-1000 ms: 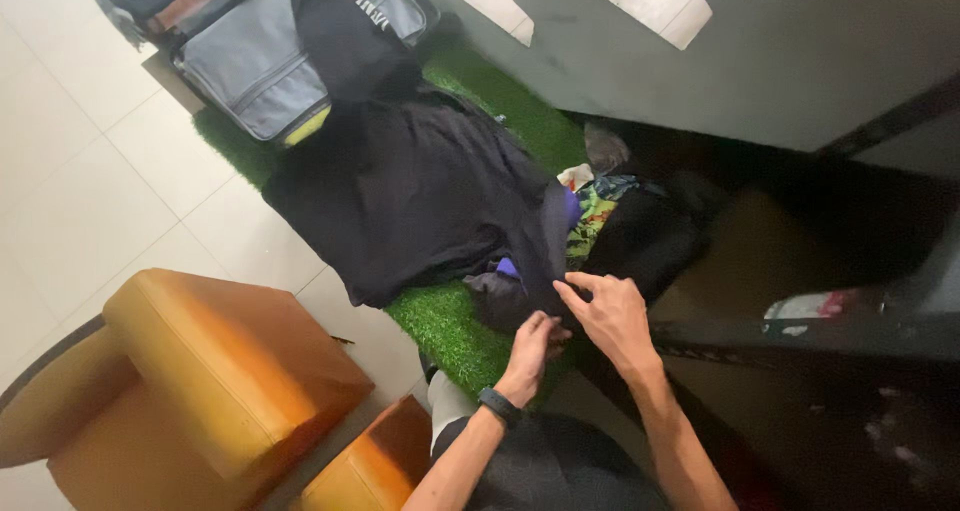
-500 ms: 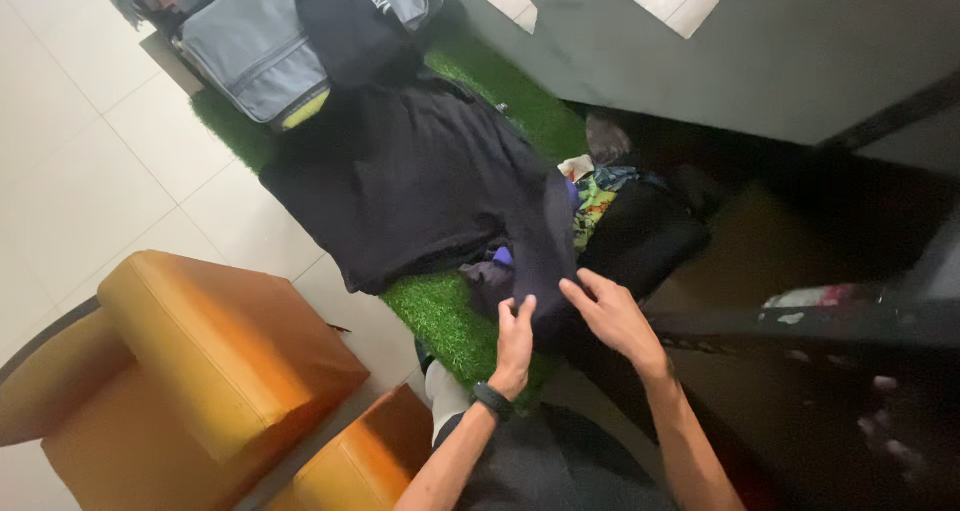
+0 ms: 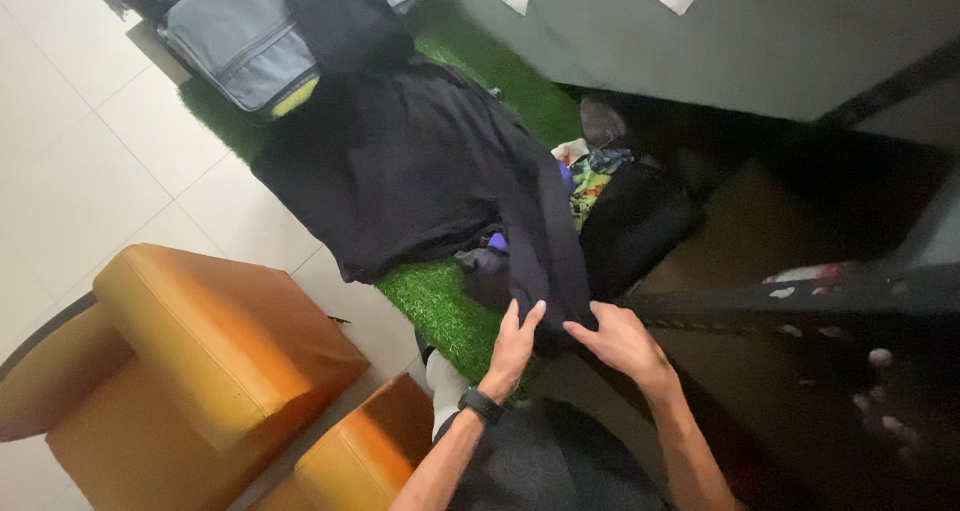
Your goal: The person folds a black shirt on a green surface and places it into a suitcase.
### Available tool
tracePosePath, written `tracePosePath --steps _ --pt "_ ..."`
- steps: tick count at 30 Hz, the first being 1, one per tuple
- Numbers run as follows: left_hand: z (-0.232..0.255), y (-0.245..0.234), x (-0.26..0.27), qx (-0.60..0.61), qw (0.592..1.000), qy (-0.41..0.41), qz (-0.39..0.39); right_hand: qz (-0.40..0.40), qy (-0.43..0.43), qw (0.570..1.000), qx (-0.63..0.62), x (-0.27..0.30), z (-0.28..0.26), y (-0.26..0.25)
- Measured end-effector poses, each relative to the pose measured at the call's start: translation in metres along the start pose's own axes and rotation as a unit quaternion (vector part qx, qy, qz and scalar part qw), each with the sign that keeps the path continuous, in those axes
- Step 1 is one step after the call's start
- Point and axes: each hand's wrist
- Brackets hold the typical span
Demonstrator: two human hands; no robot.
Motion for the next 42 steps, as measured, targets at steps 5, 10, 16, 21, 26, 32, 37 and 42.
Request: tracePosePath --steps 5,10,16,21,26,32,37,42 --pt "0.017 -0.01 0.016 0.037 0.991 -0.038 -0.122 0.015 -0.075 0.967 -0.242 0.003 0.022 0.005" --pt "0.006 -0.019 0.031 0.084 0.965 -0.136 -0.206 0.126 -0.203 0.949 -0.207 0.004 0.028 0.012" --pt "-0.006 -0.009 0.04 0.15 0.958 -0.074 -0.231 0.05 -0.068 0.988 -0.128 0.044 0.016 -0.013" --pt "-0.016 -0.008 0.039 0.055 0.984 0.074 -0.155 0.008 -0.138 0.943 -0.302 0.057 0.018 -0.028" --pt "0.026 -0.012 0.062 0.029 0.994 0.08 -0.07 -0.093 -0.118 0.881 -0.449 0.046 0.026 -0.029" --pt "0.063 -0.041 0.078 0.042 0.981 0.12 -0.148 -0.182 -0.049 0.787 -0.587 0.028 0.032 -0.024" --pt "0.072 -0.046 0.089 -0.213 0.927 0.289 -0.111 -0.203 -0.127 0.771 -0.59 0.013 0.046 -0.013" --pt "0.086 -0.047 0.078 -0.342 0.756 0.558 -0.024 -0.163 -0.23 0.791 -0.543 0.013 0.037 -0.016"
Point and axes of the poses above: each hand's wrist, its own x-axis away from the middle knuckle, its own y-axis out of the palm, z = x × y, and after that the axes turned 5 degrees about -x, right-handed
